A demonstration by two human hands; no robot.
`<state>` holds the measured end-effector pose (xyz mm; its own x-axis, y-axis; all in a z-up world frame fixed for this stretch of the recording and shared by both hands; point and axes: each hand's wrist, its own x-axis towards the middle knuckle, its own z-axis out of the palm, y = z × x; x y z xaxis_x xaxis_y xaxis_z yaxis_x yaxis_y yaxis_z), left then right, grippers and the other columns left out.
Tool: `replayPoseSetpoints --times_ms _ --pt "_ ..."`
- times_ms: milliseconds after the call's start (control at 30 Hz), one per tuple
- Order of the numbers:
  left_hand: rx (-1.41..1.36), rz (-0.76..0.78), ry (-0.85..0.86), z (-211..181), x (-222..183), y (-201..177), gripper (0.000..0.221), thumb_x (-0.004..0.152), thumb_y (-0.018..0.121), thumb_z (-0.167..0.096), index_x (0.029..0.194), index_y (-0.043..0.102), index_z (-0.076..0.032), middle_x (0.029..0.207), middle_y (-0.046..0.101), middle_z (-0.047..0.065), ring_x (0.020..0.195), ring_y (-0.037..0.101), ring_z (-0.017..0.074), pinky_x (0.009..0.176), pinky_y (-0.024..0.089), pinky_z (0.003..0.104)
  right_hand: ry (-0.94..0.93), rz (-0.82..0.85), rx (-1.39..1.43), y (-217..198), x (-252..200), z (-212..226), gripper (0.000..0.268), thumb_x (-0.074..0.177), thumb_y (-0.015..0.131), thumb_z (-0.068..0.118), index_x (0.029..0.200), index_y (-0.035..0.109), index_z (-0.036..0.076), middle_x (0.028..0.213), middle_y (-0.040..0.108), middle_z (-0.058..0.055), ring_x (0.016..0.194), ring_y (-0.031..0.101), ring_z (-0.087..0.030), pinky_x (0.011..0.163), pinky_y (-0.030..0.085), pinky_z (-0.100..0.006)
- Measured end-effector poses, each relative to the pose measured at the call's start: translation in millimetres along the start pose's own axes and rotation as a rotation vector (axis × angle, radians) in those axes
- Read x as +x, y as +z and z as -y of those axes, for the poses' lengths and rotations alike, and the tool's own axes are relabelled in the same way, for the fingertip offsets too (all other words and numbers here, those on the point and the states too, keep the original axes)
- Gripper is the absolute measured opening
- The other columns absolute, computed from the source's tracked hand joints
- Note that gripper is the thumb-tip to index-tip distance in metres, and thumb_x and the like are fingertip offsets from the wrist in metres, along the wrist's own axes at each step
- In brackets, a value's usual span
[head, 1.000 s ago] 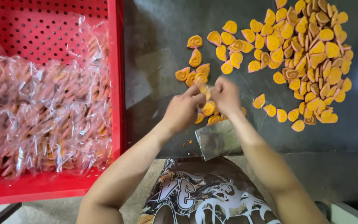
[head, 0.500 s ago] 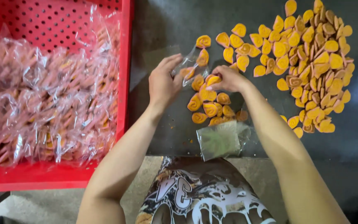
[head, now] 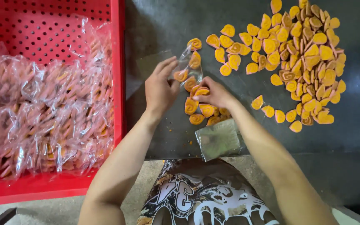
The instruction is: The person packs orange and pink snacks into plastic bags by hand and places the filled bags into a red crate.
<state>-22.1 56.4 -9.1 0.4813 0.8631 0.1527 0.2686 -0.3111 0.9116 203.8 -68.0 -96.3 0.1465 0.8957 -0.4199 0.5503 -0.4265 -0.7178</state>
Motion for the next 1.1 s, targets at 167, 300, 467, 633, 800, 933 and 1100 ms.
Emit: replayPoseSetpoints --times_ms 167,300,467,633,800,933,1100 --pt "0.337 0.127 0.045 8 -8 9 0.059 0.073 0.066 -0.002 0.131 0.064 -0.013 0.143 0.060 0.002 0.094 0.072 0.0349 0.078 0.058 0.045 -0.126 -0.117 0.553 -11 -47 30 0.058 0.092 0.078 0.028 0.138 0.051 0.003 0.128 0.064 -0.008 0.119 0.062 -0.015 0.102 0.054 -0.031" --pt "0.393 0.356 -0.050 5 -22 24 0.058 0.082 0.069 -0.009 0.138 0.058 -0.018 0.150 0.056 -0.002 0.094 0.072 0.0376 0.080 0.058 0.047 -0.134 -0.288 0.638 -1 -76 66 0.054 0.093 0.076 0.027 0.135 0.054 0.001 0.124 0.066 -0.009 0.108 0.066 -0.016 0.093 0.058 -0.032" --pt "0.134 0.248 0.206 1 -32 35 0.066 0.076 0.069 -0.008 0.140 0.053 -0.008 0.147 0.055 0.010 0.102 0.070 0.0392 0.077 0.059 0.048 -0.220 -0.547 0.231 37 -72 89 0.050 0.101 0.074 0.024 0.140 0.057 -0.002 0.119 0.074 -0.012 0.108 0.071 -0.015 0.091 0.057 -0.029" --pt "0.131 0.267 0.261 -6 -28 27 0.063 0.081 0.069 -0.007 0.141 0.054 -0.012 0.151 0.055 0.007 0.103 0.071 0.0359 0.077 0.060 0.045 -0.038 -0.449 0.365 31 -81 94 0.043 0.102 0.069 0.019 0.140 0.061 0.003 0.094 0.075 -0.011 0.074 0.069 -0.011 0.064 0.055 -0.025" --pt "0.138 0.361 0.404 -20 -33 24 0.080 0.067 0.069 -0.005 0.144 0.049 -0.010 0.151 0.051 0.010 0.100 0.071 0.0357 0.072 0.059 0.045 -0.027 -0.541 0.435 15 -72 105 0.038 0.091 0.071 0.011 0.118 0.045 0.004 0.081 0.074 -0.009 0.068 0.071 -0.010 0.057 0.055 -0.026" --pt "0.081 0.262 0.247 -18 -37 26 0.067 0.076 0.062 0.002 0.141 0.056 -0.012 0.154 0.054 0.007 0.107 0.069 0.0341 0.081 0.060 0.042 -0.056 -0.586 0.190 -1 -70 110 0.039 0.089 0.079 0.012 0.110 0.046 0.004 0.073 0.072 -0.008 0.065 0.073 -0.011 0.056 0.055 -0.028" --pt "0.028 0.158 0.241 -14 -26 17 0.061 0.077 0.062 0.001 0.137 0.060 -0.010 0.147 0.058 0.006 0.112 0.070 0.0325 0.086 0.060 0.038 -0.019 -0.514 0.386 -2 -69 106 0.040 0.092 0.077 0.016 0.112 0.044 0.005 0.080 0.074 -0.006 0.067 0.072 -0.009 0.056 0.056 -0.026"
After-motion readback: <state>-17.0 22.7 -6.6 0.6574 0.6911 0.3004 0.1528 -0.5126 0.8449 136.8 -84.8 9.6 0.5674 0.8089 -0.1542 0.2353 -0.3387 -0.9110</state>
